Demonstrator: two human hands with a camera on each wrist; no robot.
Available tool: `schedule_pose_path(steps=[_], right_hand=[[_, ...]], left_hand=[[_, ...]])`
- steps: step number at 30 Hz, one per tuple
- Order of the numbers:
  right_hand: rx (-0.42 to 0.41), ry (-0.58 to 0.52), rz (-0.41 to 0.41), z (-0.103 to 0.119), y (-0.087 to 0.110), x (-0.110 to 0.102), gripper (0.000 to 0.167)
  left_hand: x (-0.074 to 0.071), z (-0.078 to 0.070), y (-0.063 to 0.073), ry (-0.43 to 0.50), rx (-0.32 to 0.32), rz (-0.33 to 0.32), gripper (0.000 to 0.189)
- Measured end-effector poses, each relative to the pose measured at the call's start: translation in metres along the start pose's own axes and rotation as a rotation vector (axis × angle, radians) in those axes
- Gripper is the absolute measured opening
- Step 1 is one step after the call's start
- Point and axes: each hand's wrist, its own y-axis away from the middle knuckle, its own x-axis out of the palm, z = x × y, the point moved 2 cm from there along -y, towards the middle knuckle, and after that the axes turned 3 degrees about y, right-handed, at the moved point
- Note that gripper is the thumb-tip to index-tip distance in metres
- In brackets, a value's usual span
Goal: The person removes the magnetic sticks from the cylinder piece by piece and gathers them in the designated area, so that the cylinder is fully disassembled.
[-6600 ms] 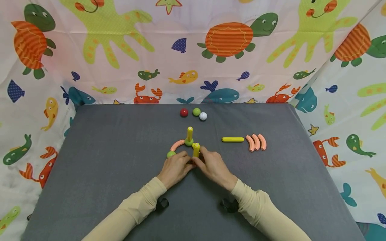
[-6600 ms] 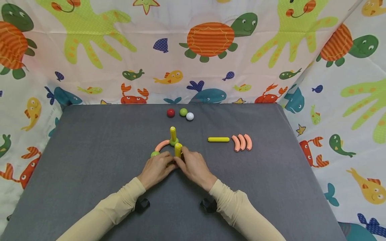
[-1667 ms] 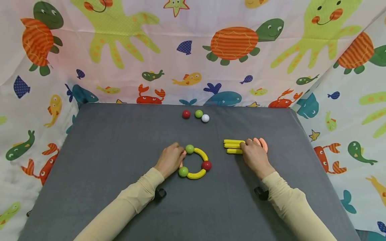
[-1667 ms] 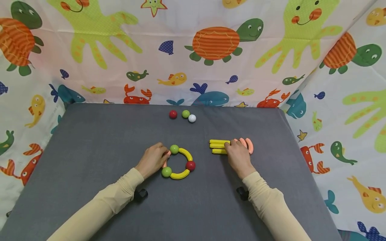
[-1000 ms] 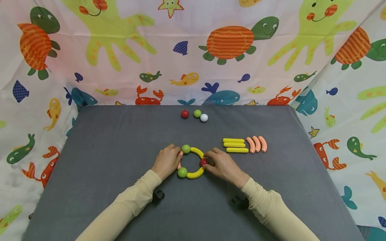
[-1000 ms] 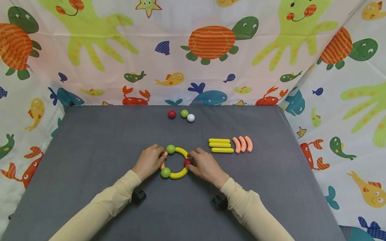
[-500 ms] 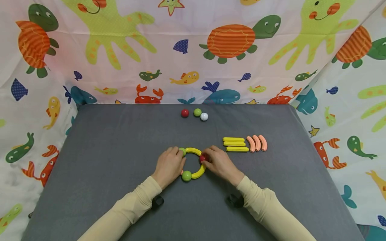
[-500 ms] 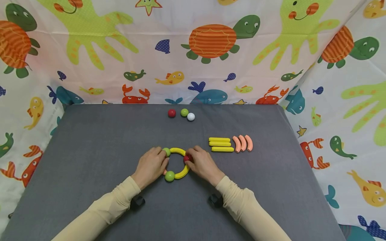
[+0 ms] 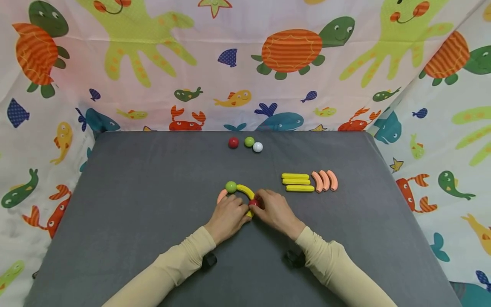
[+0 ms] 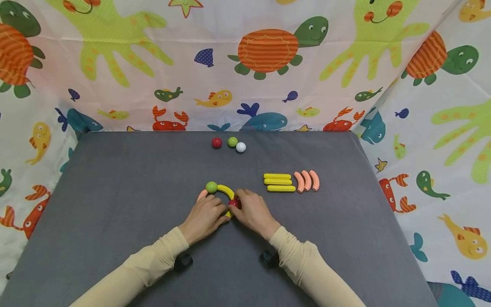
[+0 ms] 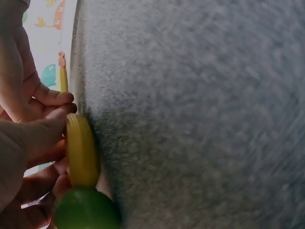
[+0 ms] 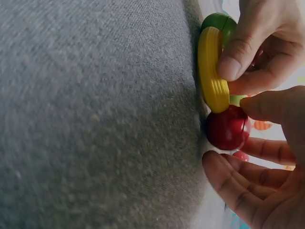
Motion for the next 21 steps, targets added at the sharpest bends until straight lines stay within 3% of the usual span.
schedule_pose_path(steps=[7, 12, 21], right_hand=[[-0.135, 0.000, 0.039, -0.002, 0.001, -0.002, 0.026], [-0.162, 0.015, 0.059, 0.000, 0.001, 0.000, 0.020], [-0.323, 0.148, 0.051, 0.003, 0.002, 0.003, 0.024]], left_hand=[[-0.005, 0.008, -0.002, -0.064, 0.064, 0.035, 0.011], [-0.006, 0.012, 0.000, -0.063, 0.063, 0.030, 0.007], [0.003, 0.012, 0.002, -0.141, 0.091, -0.056, 0.023]])
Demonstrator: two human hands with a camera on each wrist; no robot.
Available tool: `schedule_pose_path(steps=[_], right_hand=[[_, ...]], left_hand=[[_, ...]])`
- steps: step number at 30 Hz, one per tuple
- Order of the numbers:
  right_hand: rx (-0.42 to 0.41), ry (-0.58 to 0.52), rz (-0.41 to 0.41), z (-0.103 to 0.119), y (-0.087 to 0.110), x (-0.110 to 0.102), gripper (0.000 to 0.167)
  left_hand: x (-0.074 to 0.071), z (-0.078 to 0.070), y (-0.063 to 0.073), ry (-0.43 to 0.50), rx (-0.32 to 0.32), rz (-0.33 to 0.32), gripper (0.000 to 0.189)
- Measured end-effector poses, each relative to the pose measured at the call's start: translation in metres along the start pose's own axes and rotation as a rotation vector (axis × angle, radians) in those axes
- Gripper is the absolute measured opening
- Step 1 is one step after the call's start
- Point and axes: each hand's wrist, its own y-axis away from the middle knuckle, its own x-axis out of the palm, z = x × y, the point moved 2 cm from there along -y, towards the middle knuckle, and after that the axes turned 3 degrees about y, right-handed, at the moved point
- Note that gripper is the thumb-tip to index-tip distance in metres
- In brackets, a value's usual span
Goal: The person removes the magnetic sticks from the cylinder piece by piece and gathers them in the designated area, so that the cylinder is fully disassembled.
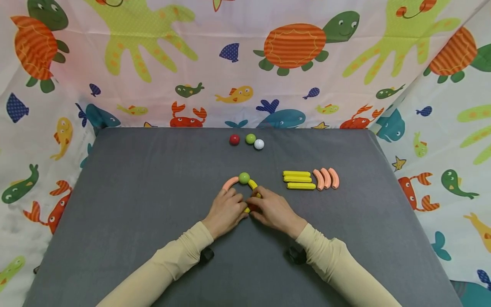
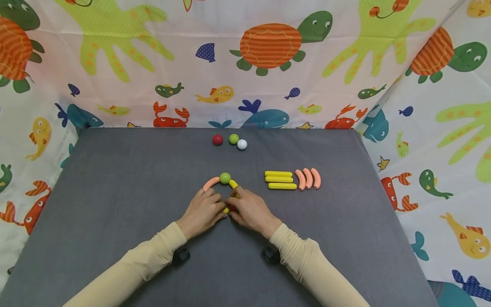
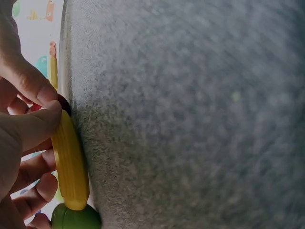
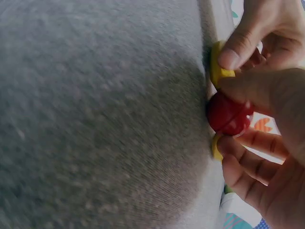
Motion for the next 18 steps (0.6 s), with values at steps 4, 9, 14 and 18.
schedule_pose_path(steps=[4, 9, 14, 18], right_hand=[[-0.037, 0.020, -0.012, 0.0000, -0.0011, 0.0023, 0.021], [-0.027, 0.021, -0.012, 0.0003, -0.0023, 0.0045, 0.021], [-0.035, 0.021, -0.008, 0.0015, -0.0034, 0.0049, 0.021], [-0.036, 0.034, -0.011, -0.0003, -0.0023, 0.0041, 0.020]], left_hand=[[0.0004, 0.0005, -0.0001, 0.000, 0.000, -0.007, 0.021], [-0.0009, 0.0006, -0.0013, 0.008, 0.004, 0.012, 0.019], [-0.0016, 0.0011, -0.0015, 0.008, 0.019, 0.019, 0.018], [-0.0022, 0.0029, -0.0010, 0.022, 0.034, 0.015, 0.017]])
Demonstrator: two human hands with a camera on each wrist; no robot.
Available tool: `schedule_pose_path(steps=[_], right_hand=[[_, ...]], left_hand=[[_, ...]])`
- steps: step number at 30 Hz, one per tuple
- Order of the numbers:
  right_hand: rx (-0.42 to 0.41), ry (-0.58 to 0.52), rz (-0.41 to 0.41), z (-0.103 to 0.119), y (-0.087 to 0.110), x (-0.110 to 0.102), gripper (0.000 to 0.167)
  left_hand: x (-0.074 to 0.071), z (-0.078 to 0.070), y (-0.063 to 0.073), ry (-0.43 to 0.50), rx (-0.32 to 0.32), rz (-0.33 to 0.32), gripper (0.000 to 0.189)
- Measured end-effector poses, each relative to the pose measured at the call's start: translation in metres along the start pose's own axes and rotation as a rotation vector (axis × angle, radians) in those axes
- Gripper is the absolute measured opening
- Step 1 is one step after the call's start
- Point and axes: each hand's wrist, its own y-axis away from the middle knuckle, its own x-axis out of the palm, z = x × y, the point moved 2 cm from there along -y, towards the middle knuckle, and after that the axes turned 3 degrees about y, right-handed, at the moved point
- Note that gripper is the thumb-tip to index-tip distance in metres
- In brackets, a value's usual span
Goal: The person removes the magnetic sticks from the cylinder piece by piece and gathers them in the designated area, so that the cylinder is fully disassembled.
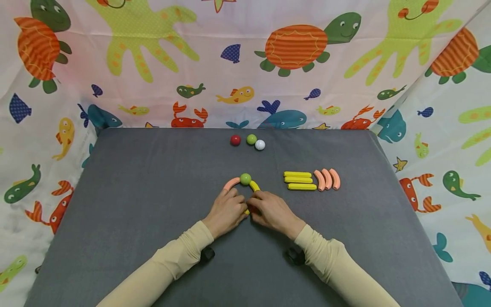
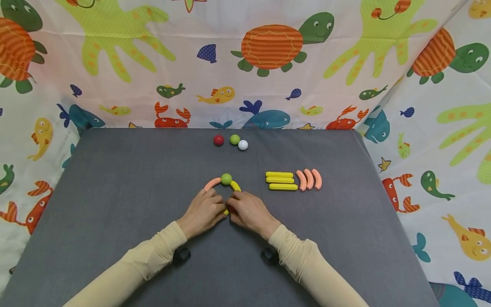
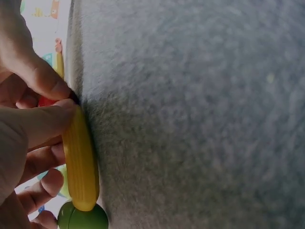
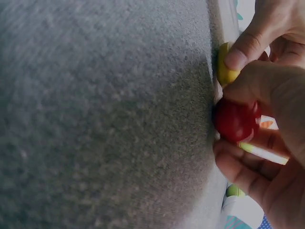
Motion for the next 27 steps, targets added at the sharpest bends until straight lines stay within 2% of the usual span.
schedule_pose_path(steps=[8, 12, 16, 20, 24, 27], right_hand=[[-0.020, 0.058, -0.012, -0.005, 0.002, -0.001, 0.023], [-0.023, 0.106, -0.010, -0.007, 0.004, -0.002, 0.031], [-0.021, 0.133, -0.043, -0.008, 0.007, -0.006, 0.036], [-0.022, 0.131, -0.102, -0.007, 0.008, -0.010, 0.030], [-0.029, 0.122, -0.139, -0.004, 0.007, -0.010, 0.022], [-0.042, 0.131, -0.136, -0.003, 0.006, -0.010, 0.020]], left_hand=[[-0.003, 0.003, 0.005, 0.012, 0.002, 0.011, 0.016], [-0.008, 0.005, 0.005, 0.071, -0.007, 0.049, 0.020], [-0.019, 0.016, 0.006, 0.188, -0.080, 0.044, 0.021], [-0.028, 0.033, 0.010, 0.256, -0.167, 0.036, 0.015], [-0.026, 0.039, 0.016, 0.265, -0.192, 0.079, 0.013], [-0.022, 0.039, 0.018, 0.279, -0.193, 0.079, 0.013]])
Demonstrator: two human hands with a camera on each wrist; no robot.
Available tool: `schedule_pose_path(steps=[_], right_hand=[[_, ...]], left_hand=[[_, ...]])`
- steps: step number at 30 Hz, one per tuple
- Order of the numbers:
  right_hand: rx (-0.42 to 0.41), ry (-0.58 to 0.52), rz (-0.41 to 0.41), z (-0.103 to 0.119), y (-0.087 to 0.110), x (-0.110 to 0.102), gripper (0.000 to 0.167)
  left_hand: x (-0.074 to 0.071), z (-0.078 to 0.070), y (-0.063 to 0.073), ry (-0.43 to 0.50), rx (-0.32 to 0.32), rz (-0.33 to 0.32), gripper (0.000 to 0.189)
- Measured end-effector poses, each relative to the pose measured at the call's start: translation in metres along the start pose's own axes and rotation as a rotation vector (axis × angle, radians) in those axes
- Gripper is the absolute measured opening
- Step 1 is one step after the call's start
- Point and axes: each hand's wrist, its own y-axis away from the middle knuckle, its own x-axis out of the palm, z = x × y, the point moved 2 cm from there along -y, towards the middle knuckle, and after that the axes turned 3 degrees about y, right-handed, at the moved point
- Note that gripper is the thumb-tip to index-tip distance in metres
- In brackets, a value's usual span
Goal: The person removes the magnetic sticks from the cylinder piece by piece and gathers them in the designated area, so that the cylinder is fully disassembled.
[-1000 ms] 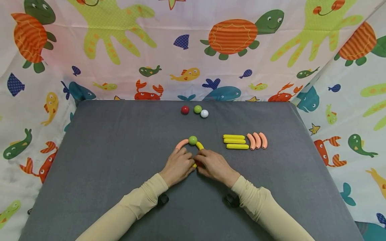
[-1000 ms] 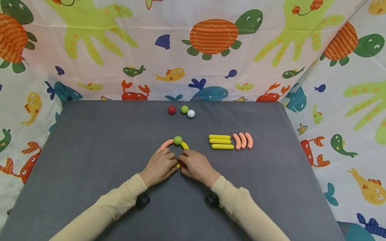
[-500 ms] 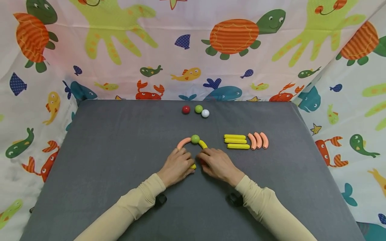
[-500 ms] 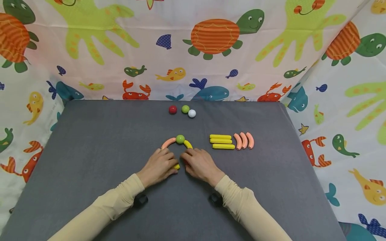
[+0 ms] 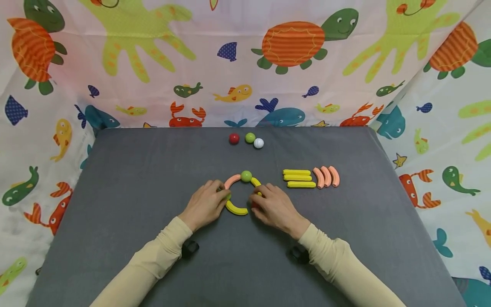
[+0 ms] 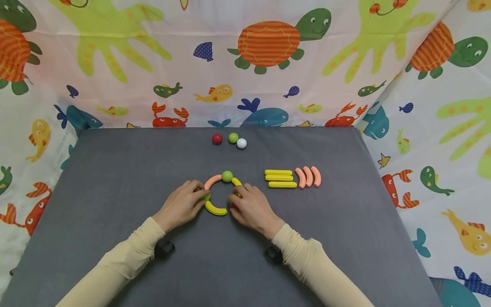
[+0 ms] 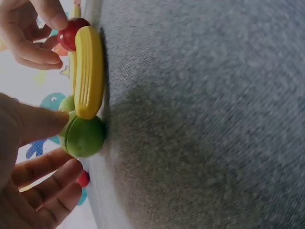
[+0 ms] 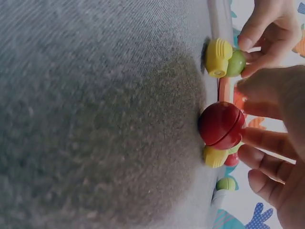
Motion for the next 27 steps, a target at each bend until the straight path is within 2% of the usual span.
schedule_pose_path(steps=[7, 14, 18, 22, 27], right_hand=[[0.023, -0.005, 0.007, -0.007, 0.002, 0.003, 0.019], [0.056, -0.015, -0.022, -0.013, 0.000, 0.003, 0.023], [0.002, -0.038, -0.065, -0.002, -0.002, 0.003, 0.020], [-0.058, -0.013, -0.056, 0.014, -0.005, 0.009, 0.019], [-0.043, 0.081, -0.034, 0.026, -0.005, 0.019, 0.023]], left_hand=[[0.005, -0.005, 0.003, 0.054, -0.001, 0.011, 0.014], [0.010, -0.016, 0.000, 0.097, 0.044, 0.023, 0.012], [0.010, -0.019, -0.002, 0.093, 0.041, 0.020, 0.010], [0.011, -0.019, -0.002, 0.064, 0.017, 0.030, 0.010], [0.013, -0.019, -0.002, 0.074, 0.015, 0.051, 0.012]])
